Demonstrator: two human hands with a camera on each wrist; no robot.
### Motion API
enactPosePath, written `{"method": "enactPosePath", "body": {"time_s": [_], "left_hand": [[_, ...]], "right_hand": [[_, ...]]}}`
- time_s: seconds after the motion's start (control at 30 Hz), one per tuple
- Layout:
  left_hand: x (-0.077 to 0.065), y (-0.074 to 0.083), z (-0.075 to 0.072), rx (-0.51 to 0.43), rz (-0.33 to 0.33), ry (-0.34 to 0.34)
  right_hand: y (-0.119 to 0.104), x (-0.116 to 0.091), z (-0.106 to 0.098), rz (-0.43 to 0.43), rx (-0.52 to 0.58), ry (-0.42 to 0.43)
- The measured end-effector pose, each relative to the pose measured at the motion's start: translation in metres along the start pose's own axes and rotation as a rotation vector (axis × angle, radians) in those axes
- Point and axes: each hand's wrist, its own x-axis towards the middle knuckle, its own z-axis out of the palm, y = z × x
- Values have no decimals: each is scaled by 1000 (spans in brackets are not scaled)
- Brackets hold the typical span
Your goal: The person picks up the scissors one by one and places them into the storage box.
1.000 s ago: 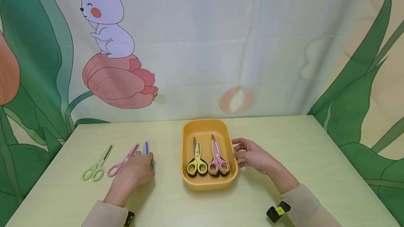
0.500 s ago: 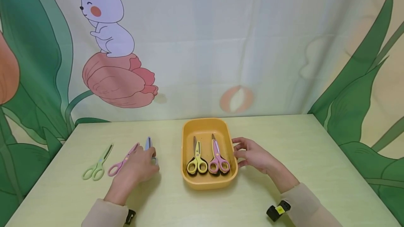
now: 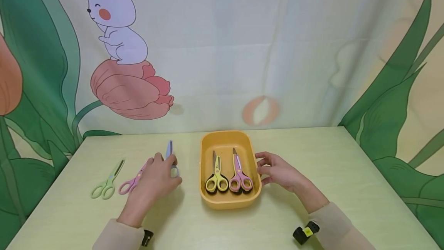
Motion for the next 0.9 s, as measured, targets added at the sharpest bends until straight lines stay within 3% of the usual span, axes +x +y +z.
{"method": "enactPosePath", "body": {"time_s": [0.47,0.9], "left_hand": [[0,28,-1,-19,78,86],[2,60,12,-34,172,127]], "right_hand": [[0,-1,1,0,1,7],[2,0,1,-5,2,10]]}}
